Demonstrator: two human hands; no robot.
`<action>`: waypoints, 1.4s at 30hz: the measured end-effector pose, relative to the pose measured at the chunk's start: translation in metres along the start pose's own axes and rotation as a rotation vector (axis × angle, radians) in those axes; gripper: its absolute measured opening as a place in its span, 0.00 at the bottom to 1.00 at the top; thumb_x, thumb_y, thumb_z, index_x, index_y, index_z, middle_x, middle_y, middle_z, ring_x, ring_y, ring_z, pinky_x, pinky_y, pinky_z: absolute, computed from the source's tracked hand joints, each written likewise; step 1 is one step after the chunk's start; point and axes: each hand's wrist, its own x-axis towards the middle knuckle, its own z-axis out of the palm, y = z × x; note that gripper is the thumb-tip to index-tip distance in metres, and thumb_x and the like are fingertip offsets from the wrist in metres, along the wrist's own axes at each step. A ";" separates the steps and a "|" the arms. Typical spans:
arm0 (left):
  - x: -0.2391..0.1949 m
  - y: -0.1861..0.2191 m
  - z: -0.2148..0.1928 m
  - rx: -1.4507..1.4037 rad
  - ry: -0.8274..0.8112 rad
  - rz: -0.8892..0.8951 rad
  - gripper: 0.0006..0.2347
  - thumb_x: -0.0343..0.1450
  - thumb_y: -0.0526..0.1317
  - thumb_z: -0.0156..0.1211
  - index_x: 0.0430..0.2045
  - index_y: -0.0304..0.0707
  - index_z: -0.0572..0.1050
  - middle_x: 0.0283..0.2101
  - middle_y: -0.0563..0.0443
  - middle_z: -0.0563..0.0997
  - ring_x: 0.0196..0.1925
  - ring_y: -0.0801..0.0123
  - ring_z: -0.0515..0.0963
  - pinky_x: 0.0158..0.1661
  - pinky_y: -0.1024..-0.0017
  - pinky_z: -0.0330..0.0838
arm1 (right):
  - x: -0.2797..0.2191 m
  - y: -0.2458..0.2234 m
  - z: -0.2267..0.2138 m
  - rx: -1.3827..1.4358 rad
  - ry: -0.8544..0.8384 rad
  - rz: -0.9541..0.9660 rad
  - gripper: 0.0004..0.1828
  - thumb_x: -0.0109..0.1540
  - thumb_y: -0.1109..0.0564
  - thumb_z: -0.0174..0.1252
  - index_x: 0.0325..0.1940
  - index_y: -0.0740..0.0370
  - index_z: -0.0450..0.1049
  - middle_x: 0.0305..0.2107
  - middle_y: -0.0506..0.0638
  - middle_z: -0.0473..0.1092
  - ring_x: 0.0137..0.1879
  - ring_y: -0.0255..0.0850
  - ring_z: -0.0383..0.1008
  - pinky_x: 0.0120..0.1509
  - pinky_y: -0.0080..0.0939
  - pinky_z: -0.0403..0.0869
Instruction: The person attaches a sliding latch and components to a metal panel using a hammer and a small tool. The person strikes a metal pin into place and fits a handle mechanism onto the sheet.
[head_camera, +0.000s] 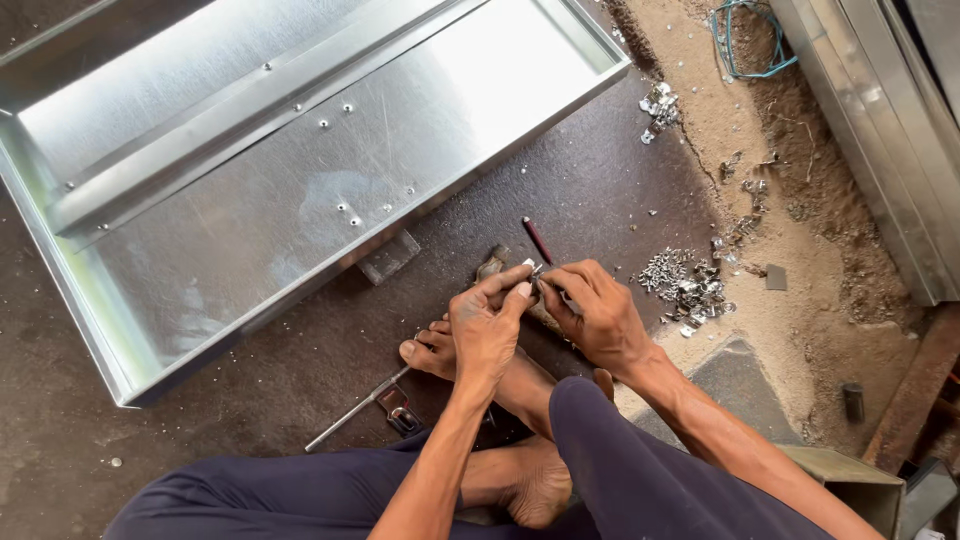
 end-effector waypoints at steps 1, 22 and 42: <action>-0.001 -0.001 0.000 -0.027 -0.015 -0.009 0.13 0.70 0.30 0.62 0.48 0.26 0.80 0.39 0.42 0.87 0.40 0.72 0.86 0.45 0.78 0.80 | -0.001 0.000 0.001 -0.012 0.008 0.014 0.10 0.63 0.62 0.64 0.47 0.68 0.75 0.40 0.56 0.73 0.41 0.47 0.78 0.42 0.41 0.78; -0.015 0.032 -0.034 0.375 0.010 0.212 0.19 0.68 0.29 0.63 0.54 0.37 0.72 0.38 0.49 0.88 0.33 0.77 0.83 0.36 0.77 0.76 | 0.028 -0.010 0.003 0.376 -0.311 0.351 0.07 0.62 0.62 0.61 0.45 0.60 0.79 0.40 0.49 0.77 0.44 0.36 0.79 0.45 0.36 0.80; -0.029 0.091 -0.092 0.871 0.222 0.821 0.13 0.69 0.32 0.68 0.46 0.45 0.77 0.46 0.47 0.85 0.45 0.65 0.83 0.47 0.67 0.78 | 0.030 -0.029 0.021 0.818 -0.403 0.767 0.18 0.61 0.60 0.63 0.55 0.66 0.79 0.36 0.53 0.81 0.39 0.37 0.79 0.42 0.36 0.80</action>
